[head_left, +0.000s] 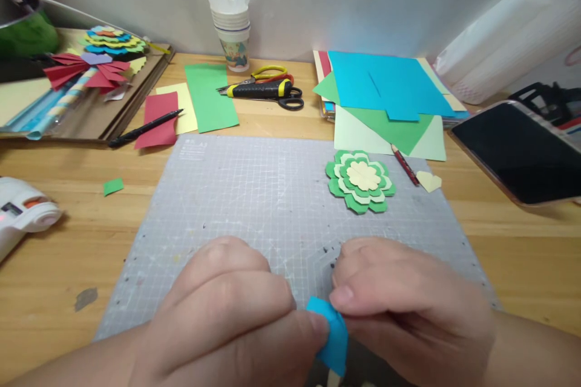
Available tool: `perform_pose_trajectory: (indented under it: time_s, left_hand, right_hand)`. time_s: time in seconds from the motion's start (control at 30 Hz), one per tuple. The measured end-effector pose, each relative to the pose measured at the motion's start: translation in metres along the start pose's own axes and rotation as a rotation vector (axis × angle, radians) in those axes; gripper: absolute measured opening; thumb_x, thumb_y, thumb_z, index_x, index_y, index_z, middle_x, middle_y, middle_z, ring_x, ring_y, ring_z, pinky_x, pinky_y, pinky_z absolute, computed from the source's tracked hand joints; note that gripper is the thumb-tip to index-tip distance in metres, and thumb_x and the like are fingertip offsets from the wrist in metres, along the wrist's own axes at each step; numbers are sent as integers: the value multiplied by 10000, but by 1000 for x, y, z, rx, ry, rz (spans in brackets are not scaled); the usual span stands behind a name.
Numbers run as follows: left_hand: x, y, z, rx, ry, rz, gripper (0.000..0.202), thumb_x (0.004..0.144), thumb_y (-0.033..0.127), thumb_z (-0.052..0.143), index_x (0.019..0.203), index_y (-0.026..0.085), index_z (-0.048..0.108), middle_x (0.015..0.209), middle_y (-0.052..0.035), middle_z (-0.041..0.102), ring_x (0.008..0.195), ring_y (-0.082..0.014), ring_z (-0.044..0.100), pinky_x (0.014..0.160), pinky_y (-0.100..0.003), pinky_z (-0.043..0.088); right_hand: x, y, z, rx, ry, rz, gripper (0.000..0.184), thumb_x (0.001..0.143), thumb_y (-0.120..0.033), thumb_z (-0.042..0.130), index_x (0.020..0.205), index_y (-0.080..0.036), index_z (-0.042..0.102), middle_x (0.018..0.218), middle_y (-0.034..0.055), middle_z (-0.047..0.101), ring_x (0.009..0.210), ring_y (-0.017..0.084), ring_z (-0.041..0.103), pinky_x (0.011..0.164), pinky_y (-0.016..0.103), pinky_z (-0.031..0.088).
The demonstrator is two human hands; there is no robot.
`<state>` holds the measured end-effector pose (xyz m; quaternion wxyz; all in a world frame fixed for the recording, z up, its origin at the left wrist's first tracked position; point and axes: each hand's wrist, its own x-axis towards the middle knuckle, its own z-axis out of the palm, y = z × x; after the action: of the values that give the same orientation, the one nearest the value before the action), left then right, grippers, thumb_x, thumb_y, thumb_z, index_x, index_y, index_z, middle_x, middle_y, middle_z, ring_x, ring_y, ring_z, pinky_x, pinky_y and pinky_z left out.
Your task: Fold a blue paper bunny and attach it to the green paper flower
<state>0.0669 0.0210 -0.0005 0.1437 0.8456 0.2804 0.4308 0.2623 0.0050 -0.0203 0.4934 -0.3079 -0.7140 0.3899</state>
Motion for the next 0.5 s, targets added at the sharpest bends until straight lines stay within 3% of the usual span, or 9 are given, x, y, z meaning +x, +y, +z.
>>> perform_pose_trajectory:
  time_s: [0.1,0.2,0.37,0.5]
  left_hand:
    - [-6,-4,-5,-33,-118,-12,78,864,290,638,912,231,654,705,36,683,669,-118,645,652,-244,554]
    - [-11,-12,-11,-90,-244,-24,232,822,190,655,1040,264,626,759,29,693,705,-145,655,682,-283,549]
    - [-13,-12,-10,-109,-247,-33,231,834,181,628,1049,266,615,764,24,686,706,-147,644,684,-285,533]
    - [-19,-2,0,-74,-123,-109,130,937,255,501,972,263,626,708,10,648,702,-156,624,681,-303,496]
  right_hand:
    - [0,1,-4,-28,-84,-40,186,896,-120,573,1056,-207,610,712,-1,677,660,92,634,620,191,488]
    - [-2,1,-7,-51,-112,-55,198,900,-114,550,1067,-200,613,704,7,666,661,96,632,633,200,490]
    - [-3,-1,-7,-60,-125,-44,180,905,-136,551,1057,-197,624,705,22,667,643,109,618,612,220,487]
    - [-1,-3,-6,-42,-105,-39,217,899,-123,562,1083,-230,604,710,0,678,652,105,641,627,214,501]
